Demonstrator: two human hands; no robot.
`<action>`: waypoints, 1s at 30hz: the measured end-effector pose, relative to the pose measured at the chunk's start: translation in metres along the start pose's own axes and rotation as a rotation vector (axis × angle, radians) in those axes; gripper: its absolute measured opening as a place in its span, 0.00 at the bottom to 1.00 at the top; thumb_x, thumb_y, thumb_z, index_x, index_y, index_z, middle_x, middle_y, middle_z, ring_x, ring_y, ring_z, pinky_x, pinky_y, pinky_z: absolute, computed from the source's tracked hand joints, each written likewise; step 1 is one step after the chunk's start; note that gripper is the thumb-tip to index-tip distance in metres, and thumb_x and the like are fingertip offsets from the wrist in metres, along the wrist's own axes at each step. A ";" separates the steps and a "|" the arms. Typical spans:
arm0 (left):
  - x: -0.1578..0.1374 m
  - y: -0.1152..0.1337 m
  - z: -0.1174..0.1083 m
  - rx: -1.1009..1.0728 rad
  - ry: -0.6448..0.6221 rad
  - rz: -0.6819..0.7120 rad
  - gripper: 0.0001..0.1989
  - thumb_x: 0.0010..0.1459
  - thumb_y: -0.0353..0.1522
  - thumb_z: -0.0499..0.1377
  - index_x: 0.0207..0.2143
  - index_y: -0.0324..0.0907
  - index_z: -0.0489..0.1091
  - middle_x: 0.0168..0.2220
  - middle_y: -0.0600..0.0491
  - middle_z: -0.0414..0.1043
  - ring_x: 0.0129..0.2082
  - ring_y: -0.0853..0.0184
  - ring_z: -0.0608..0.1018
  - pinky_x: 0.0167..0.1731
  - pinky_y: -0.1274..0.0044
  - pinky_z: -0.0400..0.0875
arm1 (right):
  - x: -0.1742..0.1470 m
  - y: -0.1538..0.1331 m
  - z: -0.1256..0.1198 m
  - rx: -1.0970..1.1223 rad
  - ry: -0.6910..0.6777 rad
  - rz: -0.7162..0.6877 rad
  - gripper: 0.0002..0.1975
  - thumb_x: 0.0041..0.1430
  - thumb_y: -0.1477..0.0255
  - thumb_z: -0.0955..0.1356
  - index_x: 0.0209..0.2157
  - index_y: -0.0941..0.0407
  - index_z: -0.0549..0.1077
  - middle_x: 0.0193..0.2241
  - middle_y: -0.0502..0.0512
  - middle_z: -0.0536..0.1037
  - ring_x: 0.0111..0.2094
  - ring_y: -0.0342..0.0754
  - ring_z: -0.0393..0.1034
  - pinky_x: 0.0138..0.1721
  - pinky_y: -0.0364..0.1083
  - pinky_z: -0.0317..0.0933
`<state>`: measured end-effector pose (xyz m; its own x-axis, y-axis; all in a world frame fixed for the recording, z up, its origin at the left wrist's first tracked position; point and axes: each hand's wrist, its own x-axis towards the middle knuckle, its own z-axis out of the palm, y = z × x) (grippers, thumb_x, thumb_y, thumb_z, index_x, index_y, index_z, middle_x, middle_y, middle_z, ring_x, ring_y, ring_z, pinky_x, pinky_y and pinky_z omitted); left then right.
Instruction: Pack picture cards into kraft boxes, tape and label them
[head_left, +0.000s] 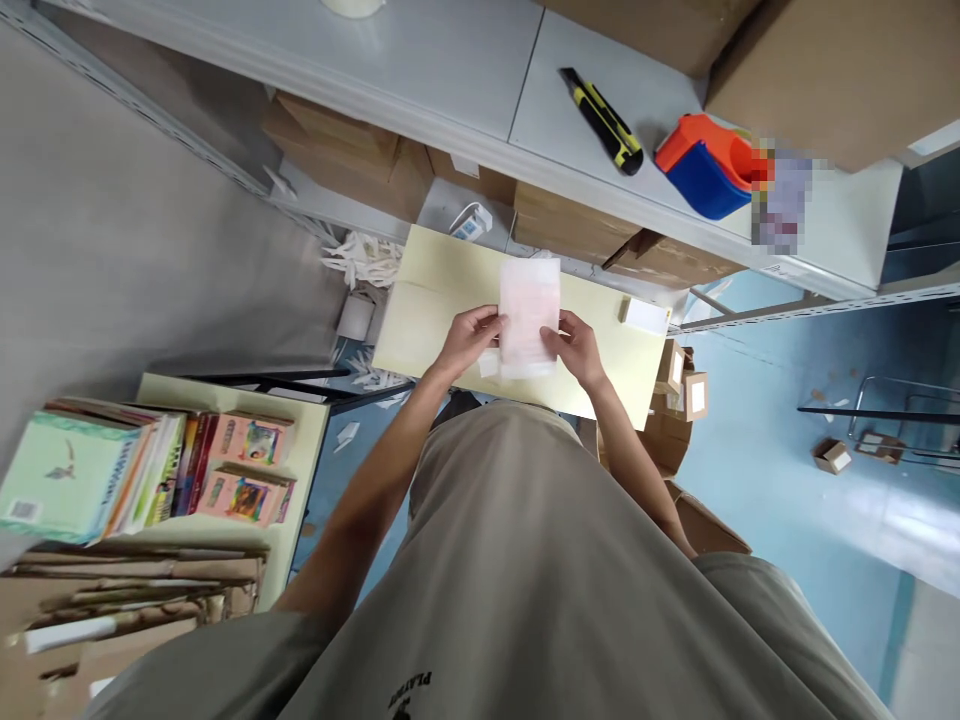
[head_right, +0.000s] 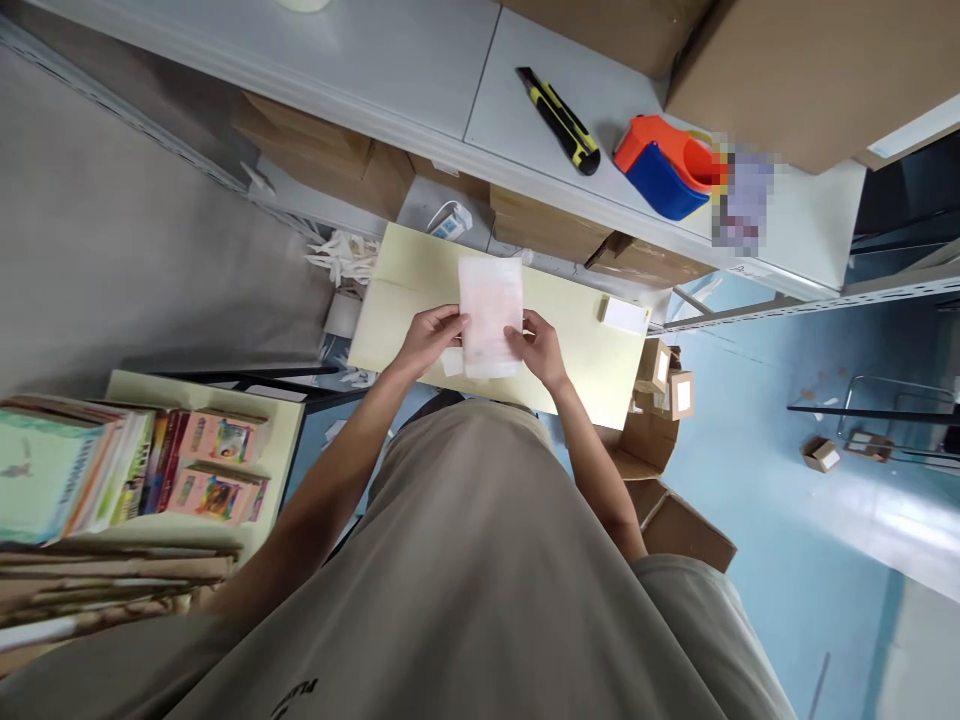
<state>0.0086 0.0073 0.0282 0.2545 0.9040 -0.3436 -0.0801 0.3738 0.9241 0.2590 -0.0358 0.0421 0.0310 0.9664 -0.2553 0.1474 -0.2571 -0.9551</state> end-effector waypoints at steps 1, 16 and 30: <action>0.002 -0.001 -0.007 0.009 0.034 0.013 0.36 0.52 0.63 0.80 0.44 0.41 0.85 0.44 0.47 0.89 0.42 0.58 0.88 0.39 0.70 0.89 | 0.001 -0.004 0.009 -0.057 0.065 -0.028 0.40 0.61 0.33 0.79 0.58 0.50 0.82 0.52 0.63 0.90 0.51 0.62 0.86 0.49 0.59 0.86; -0.008 0.023 -0.089 0.225 -0.012 0.366 0.22 0.71 0.42 0.72 0.63 0.47 0.84 0.63 0.44 0.85 0.54 0.57 0.91 0.54 0.68 0.91 | 0.036 -0.052 0.159 -0.008 0.263 -0.073 0.30 0.71 0.40 0.75 0.54 0.52 0.86 0.50 0.61 0.92 0.54 0.62 0.90 0.59 0.60 0.84; 0.013 0.020 -0.217 0.033 0.066 0.126 0.35 0.59 0.51 0.78 0.63 0.46 0.82 0.54 0.44 0.89 0.43 0.56 0.90 0.29 0.76 0.83 | 0.056 -0.055 0.218 0.372 0.222 0.245 0.28 0.49 0.47 0.86 0.44 0.52 0.88 0.38 0.51 0.88 0.39 0.49 0.83 0.50 0.53 0.84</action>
<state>-0.1988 0.0715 0.0057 0.1804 0.9553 -0.2341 -0.0753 0.2507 0.9651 0.0375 0.0308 0.0474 0.2366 0.8452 -0.4792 -0.2523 -0.4228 -0.8704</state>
